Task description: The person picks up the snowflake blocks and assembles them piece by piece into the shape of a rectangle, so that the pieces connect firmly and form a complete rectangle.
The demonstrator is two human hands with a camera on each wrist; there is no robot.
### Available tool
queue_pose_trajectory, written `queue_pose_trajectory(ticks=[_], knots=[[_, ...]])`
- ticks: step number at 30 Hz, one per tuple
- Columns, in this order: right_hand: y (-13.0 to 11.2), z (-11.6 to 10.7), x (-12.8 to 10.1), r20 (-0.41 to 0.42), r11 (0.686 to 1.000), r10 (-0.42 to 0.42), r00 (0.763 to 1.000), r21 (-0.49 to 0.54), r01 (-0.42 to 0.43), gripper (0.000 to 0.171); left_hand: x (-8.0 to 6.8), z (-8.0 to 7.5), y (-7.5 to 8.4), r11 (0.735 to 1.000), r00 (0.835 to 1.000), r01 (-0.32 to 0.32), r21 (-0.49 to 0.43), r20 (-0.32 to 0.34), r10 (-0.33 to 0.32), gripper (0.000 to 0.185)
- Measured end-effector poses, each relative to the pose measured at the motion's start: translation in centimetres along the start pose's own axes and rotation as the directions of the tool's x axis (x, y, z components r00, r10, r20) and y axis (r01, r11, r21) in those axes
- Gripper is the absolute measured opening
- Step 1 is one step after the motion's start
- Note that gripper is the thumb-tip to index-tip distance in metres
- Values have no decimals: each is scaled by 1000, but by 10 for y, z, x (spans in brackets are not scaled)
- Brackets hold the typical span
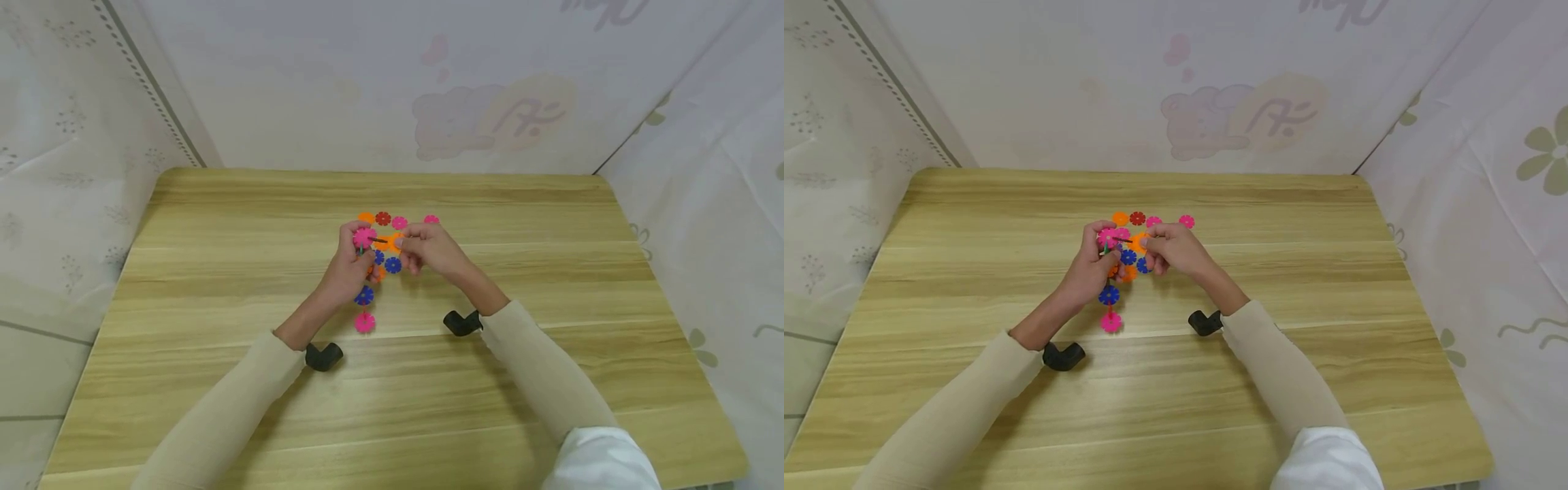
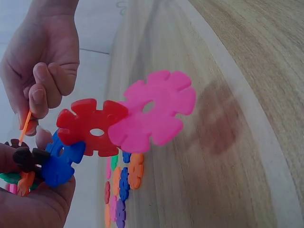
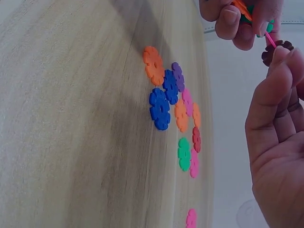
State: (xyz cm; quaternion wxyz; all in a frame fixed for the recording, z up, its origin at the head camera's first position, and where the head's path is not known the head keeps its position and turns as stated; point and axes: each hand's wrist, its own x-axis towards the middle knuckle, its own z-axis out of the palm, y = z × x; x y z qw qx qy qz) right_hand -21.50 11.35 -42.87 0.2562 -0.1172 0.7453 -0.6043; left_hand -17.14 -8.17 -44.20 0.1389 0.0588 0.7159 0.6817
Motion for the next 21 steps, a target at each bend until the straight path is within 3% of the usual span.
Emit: queue_pose_trajectory(ticks=[10,21], knots=[[-2,-1,-1,24,1000,9,1000,-25,-9,23,-1,1,4,1000,1000,3,21,8,-3,40],[-5,-3,-3,37,997,-1,999,-73,4,22,-4,1,3,983,999,-33,179,31,28,39]])
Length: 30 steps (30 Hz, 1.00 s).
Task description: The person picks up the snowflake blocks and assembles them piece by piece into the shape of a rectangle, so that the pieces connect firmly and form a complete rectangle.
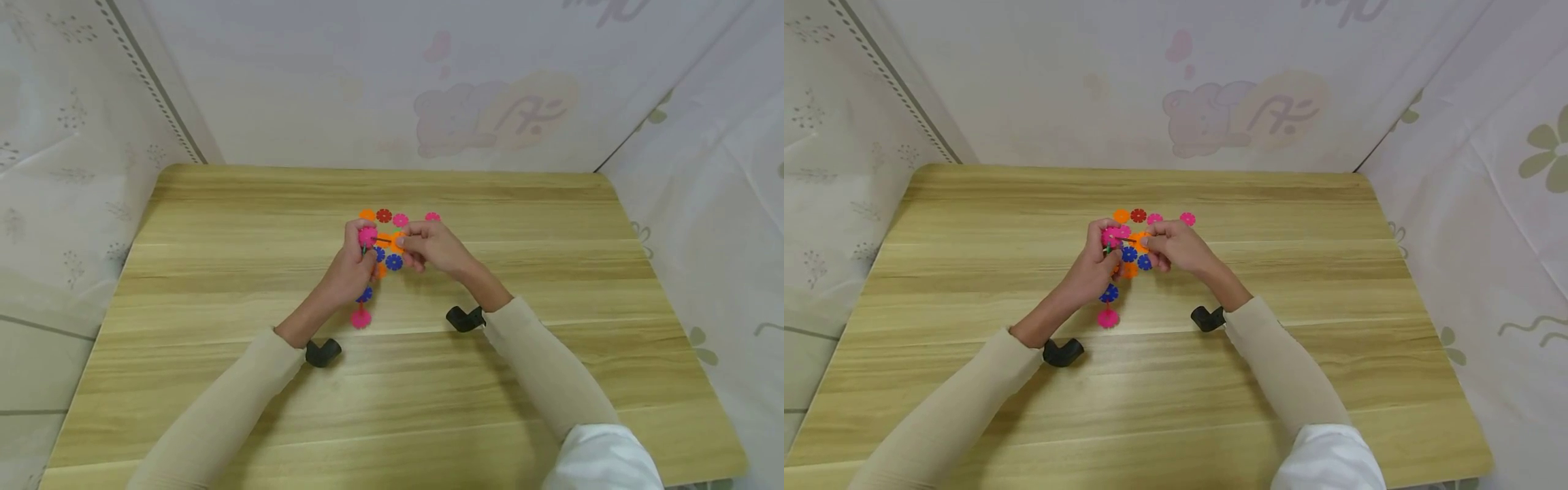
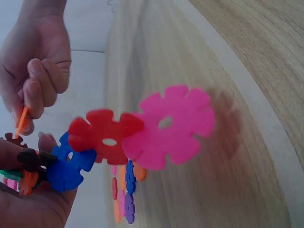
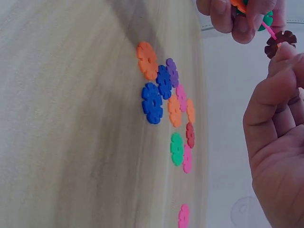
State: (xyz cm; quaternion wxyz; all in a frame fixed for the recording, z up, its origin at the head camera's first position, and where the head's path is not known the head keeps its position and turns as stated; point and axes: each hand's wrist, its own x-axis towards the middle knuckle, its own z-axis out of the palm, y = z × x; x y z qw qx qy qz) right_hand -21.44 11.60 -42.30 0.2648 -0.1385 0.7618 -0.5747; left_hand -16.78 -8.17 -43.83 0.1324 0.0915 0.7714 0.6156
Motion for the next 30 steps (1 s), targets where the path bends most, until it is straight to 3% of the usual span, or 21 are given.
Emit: queue_pose_trajectory(ticks=[5,13,20,23,30], knots=[[-2,0,-1,0,998,-42,999,-45,42,22,0,1,-1,997,999,-24,80,-31,26,38],[-1,2,-1,-10,995,-66,998,-70,66,23,1,2,-4,992,997,-43,117,-60,50,38],[-2,3,-2,-10,992,-72,997,-106,70,22,0,4,-6,956,982,-135,259,-96,165,39],[-3,4,-2,-10,991,-72,997,-117,71,21,0,4,-6,952,978,-149,267,-104,182,39],[-4,4,-3,-9,989,-91,996,-120,89,19,-1,4,-5,971,984,-123,207,-99,146,39]])
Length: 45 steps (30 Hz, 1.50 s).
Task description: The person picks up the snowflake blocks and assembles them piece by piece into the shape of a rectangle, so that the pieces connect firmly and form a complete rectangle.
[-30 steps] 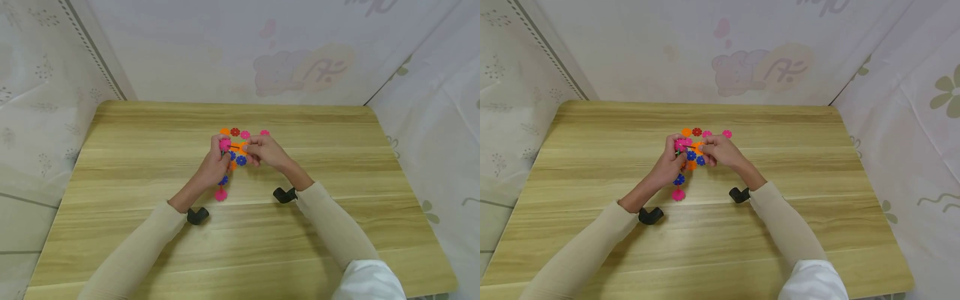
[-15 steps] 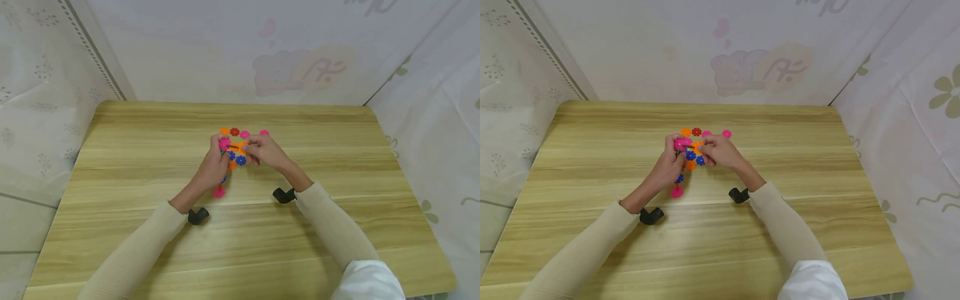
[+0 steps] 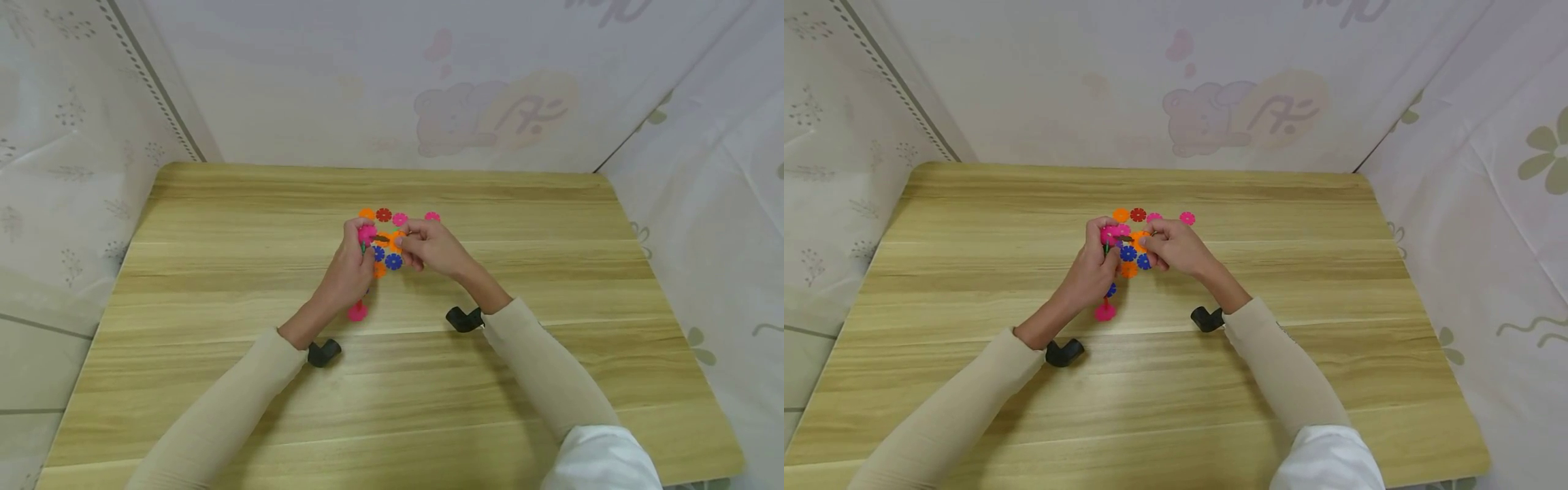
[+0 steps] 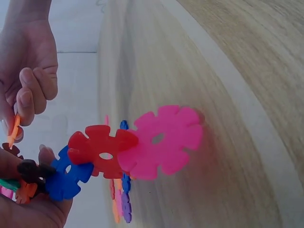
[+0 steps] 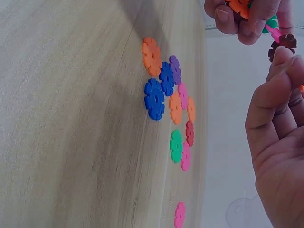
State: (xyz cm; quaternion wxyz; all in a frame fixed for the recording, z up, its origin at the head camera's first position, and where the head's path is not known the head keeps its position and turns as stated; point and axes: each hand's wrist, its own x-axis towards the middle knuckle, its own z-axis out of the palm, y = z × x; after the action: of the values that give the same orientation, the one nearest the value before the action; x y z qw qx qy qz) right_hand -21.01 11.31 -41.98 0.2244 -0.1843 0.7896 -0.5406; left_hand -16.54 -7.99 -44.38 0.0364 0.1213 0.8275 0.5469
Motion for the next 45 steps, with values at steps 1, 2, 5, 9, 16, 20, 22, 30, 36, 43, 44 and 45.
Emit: queue_pose_trajectory(ticks=[1,2,5,9,16,20,22,30,36,43,44,45], knots=[[0,0,0,1,1000,-5,1000,2,5,19,0,0,0,1000,1000,7,-10,3,-7,39],[0,0,0,1,1000,-10,1000,4,10,18,0,0,0,1000,1000,14,-19,6,-14,39],[2,0,0,2,1000,-18,1000,4,18,19,0,0,0,999,999,29,-45,17,-28,39],[4,1,1,-3,1000,-18,1000,-6,18,20,0,0,-1,997,999,31,-71,37,-29,38],[6,3,2,5,1000,-5,1000,25,4,20,1,1,-1,999,998,17,-38,57,-15,37],[4,5,1,18,1000,-1,1000,30,0,19,1,0,-1,1000,997,-9,1,71,9,36],[4,5,1,17,1000,1,1000,29,-2,20,2,-1,0,1000,997,-9,10,81,8,35],[6,5,2,-9,997,37,999,65,-37,18,4,-1,3,1000,996,-17,17,86,16,36],[7,2,1,-5,996,55,998,71,-55,20,4,2,0,1000,995,-14,-23,103,16,36],[8,0,1,9,996,63,998,63,-63,22,3,6,0,1000,995,15,-23,96,-12,37],[8,0,1,8,996,63,998,64,-63,23,3,6,0,1000,995,14,-20,97,-12,37],[9,0,1,6,996,62,998,63,-63,24,2,6,0,1000,995,16,-17,97,-14,37]])
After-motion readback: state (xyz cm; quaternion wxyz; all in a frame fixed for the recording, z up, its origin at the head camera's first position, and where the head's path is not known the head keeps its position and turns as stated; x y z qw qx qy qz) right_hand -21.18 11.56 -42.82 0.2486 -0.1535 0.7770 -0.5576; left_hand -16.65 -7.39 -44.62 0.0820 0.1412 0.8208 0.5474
